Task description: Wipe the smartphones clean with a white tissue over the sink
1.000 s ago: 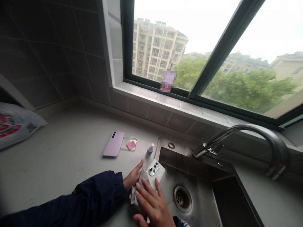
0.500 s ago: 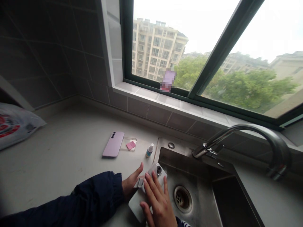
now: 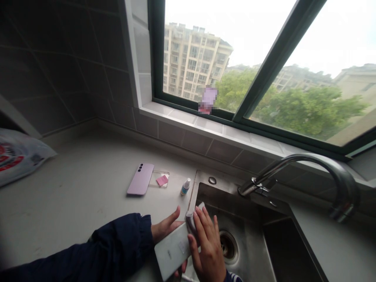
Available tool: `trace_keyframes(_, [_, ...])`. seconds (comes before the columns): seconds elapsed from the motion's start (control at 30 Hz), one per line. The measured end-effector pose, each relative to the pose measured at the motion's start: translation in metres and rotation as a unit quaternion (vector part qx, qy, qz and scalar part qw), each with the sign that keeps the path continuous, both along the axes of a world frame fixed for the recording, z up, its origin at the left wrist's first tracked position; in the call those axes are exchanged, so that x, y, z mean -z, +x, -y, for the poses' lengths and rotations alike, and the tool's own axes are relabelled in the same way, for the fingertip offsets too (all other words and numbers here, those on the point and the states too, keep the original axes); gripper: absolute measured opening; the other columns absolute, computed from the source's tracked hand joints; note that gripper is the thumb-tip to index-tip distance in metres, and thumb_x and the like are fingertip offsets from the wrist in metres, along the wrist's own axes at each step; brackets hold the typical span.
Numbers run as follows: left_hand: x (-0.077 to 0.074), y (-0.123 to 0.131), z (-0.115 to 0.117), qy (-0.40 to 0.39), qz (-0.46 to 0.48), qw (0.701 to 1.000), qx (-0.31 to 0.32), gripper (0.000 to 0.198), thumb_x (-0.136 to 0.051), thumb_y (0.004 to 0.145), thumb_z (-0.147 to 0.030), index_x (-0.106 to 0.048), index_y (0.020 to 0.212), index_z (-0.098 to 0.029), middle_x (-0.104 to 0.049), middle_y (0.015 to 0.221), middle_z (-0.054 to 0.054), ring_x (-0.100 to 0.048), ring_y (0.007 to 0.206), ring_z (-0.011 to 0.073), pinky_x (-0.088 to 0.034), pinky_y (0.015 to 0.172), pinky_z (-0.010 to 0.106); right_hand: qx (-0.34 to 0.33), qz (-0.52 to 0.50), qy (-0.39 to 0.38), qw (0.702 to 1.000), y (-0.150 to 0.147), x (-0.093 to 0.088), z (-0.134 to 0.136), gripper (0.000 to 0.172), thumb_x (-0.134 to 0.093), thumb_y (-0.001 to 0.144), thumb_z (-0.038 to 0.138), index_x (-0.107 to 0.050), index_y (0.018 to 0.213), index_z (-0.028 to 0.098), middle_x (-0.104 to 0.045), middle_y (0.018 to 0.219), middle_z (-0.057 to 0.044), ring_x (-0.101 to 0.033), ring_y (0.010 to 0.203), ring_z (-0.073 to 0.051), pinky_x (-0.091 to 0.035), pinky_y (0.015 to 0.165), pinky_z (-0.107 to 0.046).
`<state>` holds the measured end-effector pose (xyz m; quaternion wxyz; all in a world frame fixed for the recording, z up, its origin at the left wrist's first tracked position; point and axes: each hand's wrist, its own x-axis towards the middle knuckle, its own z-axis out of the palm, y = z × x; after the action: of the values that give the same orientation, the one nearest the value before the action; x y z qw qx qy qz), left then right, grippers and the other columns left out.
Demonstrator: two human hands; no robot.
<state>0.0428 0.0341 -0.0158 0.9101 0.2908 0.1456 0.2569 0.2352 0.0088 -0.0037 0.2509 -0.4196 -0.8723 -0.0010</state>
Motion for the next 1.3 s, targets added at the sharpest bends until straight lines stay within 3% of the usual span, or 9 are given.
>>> trace_keyframes(0.27, [0.003,0.001,-0.001,0.003,-0.005,1.000,-0.003,0.100,-0.036,0.069,-0.088,-0.052,0.131,-0.011,-0.064,0.121,0.018,-0.061,0.107,0.0361,-0.037,0.100,0.052,0.013,-0.040,0.000,0.999,0.000,0.003,-0.001,0.056,-0.042,0.097,0.025,-0.029,0.152,0.018,-0.032,0.155,-0.010,-0.032,0.142,-0.032,-0.029,0.114,-0.055])
trace_keyframes(0.63, [0.000,0.001,-0.003,-0.017,-0.005,0.998,-0.058,0.094,-0.041,0.072,-0.084,-0.054,0.129,-0.010,-0.064,0.120,0.019,-0.061,0.108,0.0367,-0.036,0.101,0.050,0.014,-0.077,0.014,0.997,0.001,0.001,-0.003,0.051,-0.044,0.097,0.021,-0.038,0.148,0.019,-0.042,0.149,-0.010,-0.040,0.138,-0.030,-0.040,0.109,-0.053])
trace_keyframes(1.03, [-0.006,-0.001,-0.007,-0.036,0.072,0.996,-0.045,0.082,-0.032,0.084,-0.075,-0.043,0.140,-0.017,-0.065,0.115,0.018,-0.065,0.097,0.0346,-0.043,0.091,0.052,0.013,-0.121,0.006,0.993,0.009,0.000,-0.006,0.044,-0.046,0.096,0.018,-0.050,0.140,0.020,-0.053,0.141,-0.008,-0.050,0.131,-0.029,-0.047,0.105,-0.050])
trace_keyframes(1.3, [-0.003,0.000,-0.009,-0.041,0.080,0.994,-0.068,0.085,-0.036,0.082,-0.075,-0.044,0.139,-0.013,-0.063,0.120,0.019,-0.061,0.105,0.0355,-0.041,0.094,0.051,-0.004,-0.070,0.026,0.997,0.009,0.002,-0.007,0.050,-0.047,0.095,0.017,-0.042,0.145,0.022,-0.050,0.144,-0.008,-0.042,0.137,-0.029,-0.041,0.108,-0.053])
